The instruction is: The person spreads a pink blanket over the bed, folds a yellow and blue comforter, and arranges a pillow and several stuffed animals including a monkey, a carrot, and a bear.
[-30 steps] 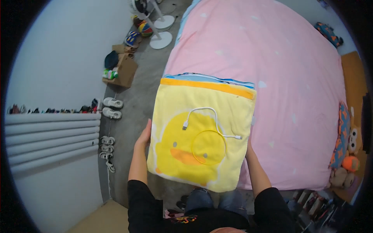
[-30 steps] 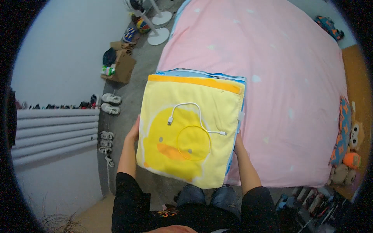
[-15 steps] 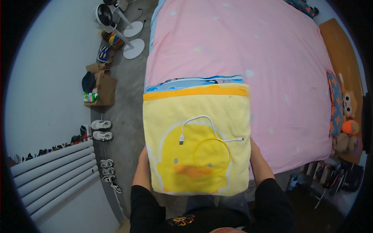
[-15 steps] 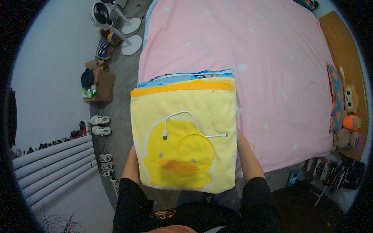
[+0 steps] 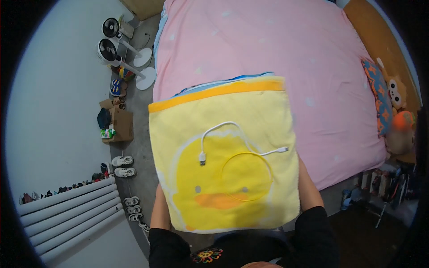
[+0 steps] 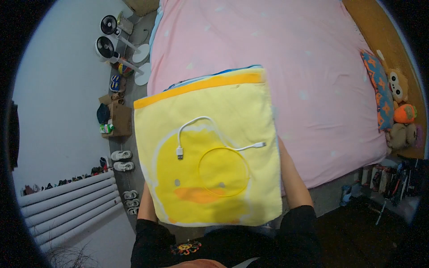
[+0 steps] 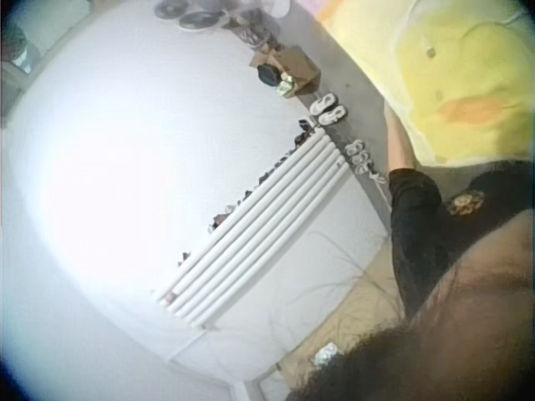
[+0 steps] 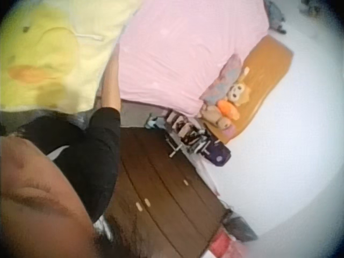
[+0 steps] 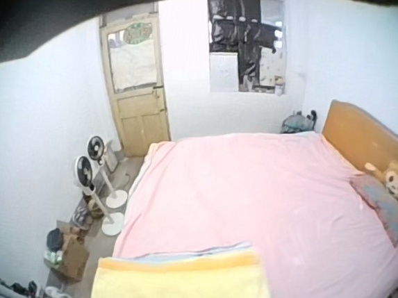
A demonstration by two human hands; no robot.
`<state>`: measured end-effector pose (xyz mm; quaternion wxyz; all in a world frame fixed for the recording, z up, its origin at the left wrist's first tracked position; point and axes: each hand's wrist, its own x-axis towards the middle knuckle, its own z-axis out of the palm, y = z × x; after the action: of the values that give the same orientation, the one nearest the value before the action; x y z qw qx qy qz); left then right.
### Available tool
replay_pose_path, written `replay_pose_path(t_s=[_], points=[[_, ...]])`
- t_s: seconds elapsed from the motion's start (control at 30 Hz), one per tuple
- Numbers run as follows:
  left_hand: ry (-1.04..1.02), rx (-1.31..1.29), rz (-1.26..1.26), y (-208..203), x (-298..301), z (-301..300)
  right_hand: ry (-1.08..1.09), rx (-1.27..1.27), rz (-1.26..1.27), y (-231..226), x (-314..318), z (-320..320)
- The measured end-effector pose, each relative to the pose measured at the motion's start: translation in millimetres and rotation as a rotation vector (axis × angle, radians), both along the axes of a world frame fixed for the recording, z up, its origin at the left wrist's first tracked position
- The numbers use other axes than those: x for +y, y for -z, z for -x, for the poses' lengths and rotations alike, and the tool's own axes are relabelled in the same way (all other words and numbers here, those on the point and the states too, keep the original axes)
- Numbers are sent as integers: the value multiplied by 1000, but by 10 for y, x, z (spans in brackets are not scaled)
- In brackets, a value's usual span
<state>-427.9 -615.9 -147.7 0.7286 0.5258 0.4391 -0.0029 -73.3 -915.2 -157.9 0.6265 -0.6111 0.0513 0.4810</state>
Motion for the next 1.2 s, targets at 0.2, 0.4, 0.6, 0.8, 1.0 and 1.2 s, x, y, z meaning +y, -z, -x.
replay_pose_path(t_s=[0.2,0.4,0.6,0.8,1.0,1.2], points=[[177,-231,-26,-267,-599,-1223,103,-69,67,-310,-1095,-865],[264,-445,31,-476,-1424,-2629,226,-72,178,-347,-2238,-1553],[223,-382,92,-224,-2014,-3337,318,-2,249,-36,-3116,-1958],[249,-210,-35,1141,-2144,-2996,324,114,237,470,-3470,-2190],[129,-256,-115,1198,-2201,-2991,350,191,185,641,-3583,-2335],[91,-270,-162,1180,-2249,-2960,351,217,76,503,-3599,-2436]])
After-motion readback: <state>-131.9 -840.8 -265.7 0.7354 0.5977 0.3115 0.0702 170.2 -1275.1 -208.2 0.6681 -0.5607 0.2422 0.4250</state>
